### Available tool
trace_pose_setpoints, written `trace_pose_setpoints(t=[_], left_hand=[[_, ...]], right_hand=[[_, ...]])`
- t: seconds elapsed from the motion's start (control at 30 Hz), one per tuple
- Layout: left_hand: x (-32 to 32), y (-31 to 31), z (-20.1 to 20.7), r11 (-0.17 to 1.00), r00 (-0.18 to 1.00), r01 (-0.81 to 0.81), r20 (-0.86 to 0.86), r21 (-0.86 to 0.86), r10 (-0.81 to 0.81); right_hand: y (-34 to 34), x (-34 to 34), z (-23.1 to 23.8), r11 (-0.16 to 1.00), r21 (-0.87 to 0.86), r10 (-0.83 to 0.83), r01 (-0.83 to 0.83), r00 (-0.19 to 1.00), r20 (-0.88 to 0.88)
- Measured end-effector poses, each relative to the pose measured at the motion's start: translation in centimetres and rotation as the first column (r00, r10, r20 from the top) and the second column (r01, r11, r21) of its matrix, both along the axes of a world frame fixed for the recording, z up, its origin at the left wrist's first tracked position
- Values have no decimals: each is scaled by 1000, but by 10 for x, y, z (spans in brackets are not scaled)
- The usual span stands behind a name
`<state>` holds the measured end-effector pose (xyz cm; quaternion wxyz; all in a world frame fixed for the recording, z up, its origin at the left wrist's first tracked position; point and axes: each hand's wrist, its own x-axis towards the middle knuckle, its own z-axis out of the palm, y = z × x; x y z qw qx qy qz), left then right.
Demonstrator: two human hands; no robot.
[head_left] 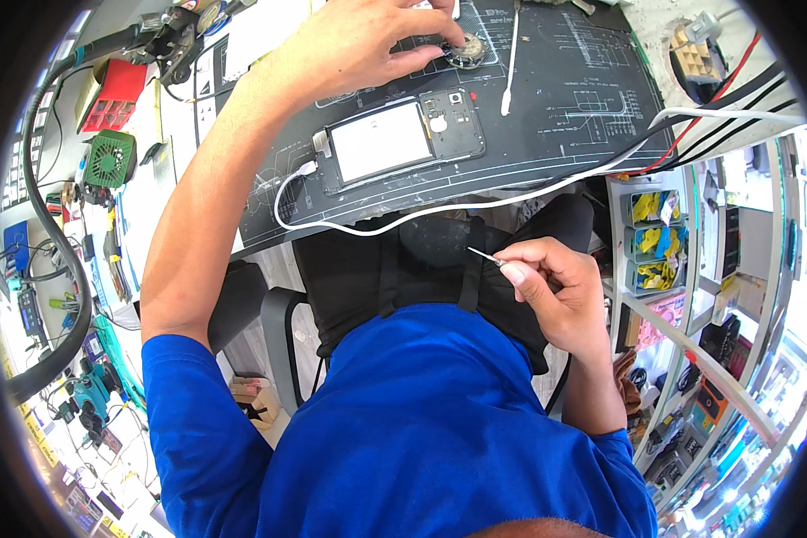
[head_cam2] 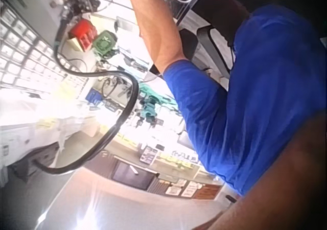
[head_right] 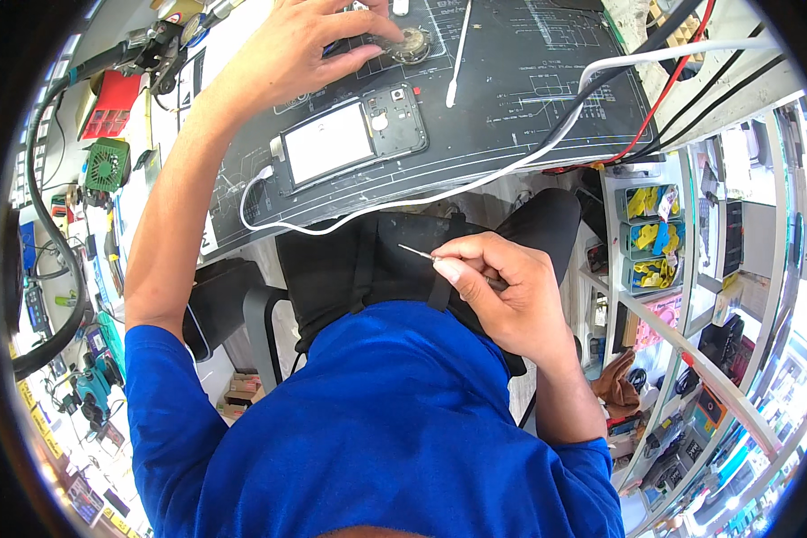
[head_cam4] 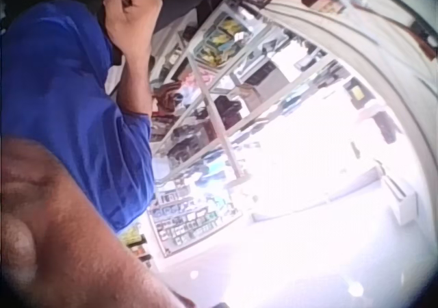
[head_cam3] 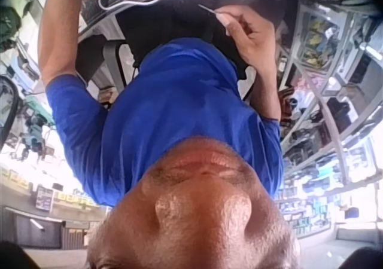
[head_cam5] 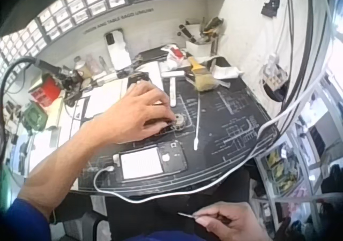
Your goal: The person disassembles a smartphone, removes the back cover, and manipulates internal components using a screwdriver and a prying tool. The person then reassembles the device and places it on the workbench.
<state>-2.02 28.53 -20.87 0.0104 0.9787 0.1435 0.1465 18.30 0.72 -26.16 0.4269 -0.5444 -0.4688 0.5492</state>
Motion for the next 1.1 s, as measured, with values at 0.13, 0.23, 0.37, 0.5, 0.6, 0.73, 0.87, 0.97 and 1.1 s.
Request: trace_pose_setpoints(t=[0.13,0.23,0.37,0.5,0.6,0.73,0.87,0.97,1.1], left_hand=[[1,1,3,999,998,21,-53,39,-19],[3,13,2,993,994,96,-49,66,-93],[12,27,-3,981,981,189,-44,37,-187],[5,26,8,972,972,228,-76,55,-223],[6,31,2,964,963,265,-42,-25,-266],[10,31,6,954,980,165,-64,-251,-187],[8,26,-8,940,999,12,43,-341,3],[3,24,-23,897,976,-28,181,-440,119],[-8,27,-37,974,967,61,255,-220,-3]], right_hand=[[0,1,-1,1000,3,12,-12,1000,19],[-2,-2,2,999,-32,-29,29,1000,10],[-7,0,-9,998,17,-69,68,997,29],[-9,1,-6,999,36,-31,30,999,31],[-8,0,-5,999,47,-28,26,998,60],[-9,-1,-4,999,42,-33,30,997,66],[-9,-7,-2,999,42,-29,26,997,65],[-7,-13,2,999,43,10,-14,996,84],[-4,-26,10,997,73,-8,0,994,109]])
